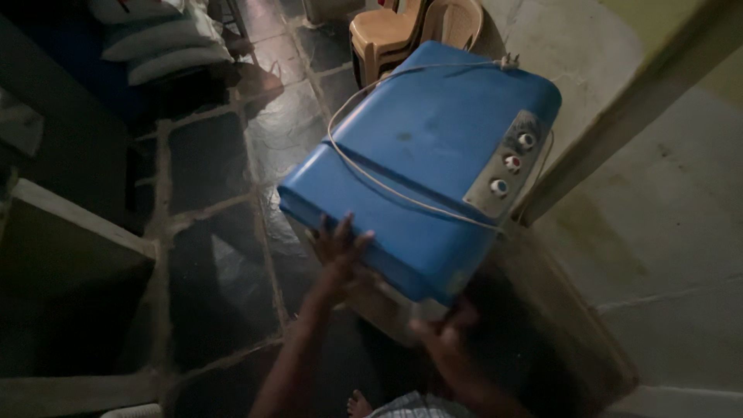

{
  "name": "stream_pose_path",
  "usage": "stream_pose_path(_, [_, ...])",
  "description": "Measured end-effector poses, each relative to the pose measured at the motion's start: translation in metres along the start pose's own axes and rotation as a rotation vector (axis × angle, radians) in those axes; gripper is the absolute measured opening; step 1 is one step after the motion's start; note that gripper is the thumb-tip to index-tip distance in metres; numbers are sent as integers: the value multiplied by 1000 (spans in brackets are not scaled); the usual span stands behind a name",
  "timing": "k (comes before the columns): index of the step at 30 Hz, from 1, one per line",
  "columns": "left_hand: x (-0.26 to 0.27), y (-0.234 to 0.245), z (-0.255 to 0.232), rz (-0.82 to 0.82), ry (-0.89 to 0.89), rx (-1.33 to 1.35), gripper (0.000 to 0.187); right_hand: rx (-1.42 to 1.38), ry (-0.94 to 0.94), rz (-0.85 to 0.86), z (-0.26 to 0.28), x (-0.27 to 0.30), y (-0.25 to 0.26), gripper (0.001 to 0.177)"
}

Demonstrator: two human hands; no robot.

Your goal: The person stacks beige plastic chairs and moves a blue air cooler across a tiled floor. They also handle a green water pump and a garden hose, placing them on a small table.

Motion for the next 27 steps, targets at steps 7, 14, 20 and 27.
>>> stream_pose_path(7, [-34, 35, 59, -219, 107, 168, 52, -294, 17, 528, 34, -16, -91, 84])
stream_pose_path(14, [-26, 44, -62, -336, 269, 33, 26, -367, 291, 636, 107, 13, -90, 94])
stream_pose_path(20, [-28, 44, -126, -428, 422, 11, 28, -392, 198, 1017, 116, 33, -58, 96])
stream_pose_path(27, [-29, 24, -115, -486, 612, -4, 13, 178, -158, 464, 140, -63, 74, 36])
Point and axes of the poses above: each hand's wrist, its own x-axis away from the middle knuckle, its own y-axis out of the back of the hand, z = x × y, the point moved 6 cm from there along -x, towards the middle knuckle, and after that the axes turned 11 degrees about z, right-handed, at the moved point
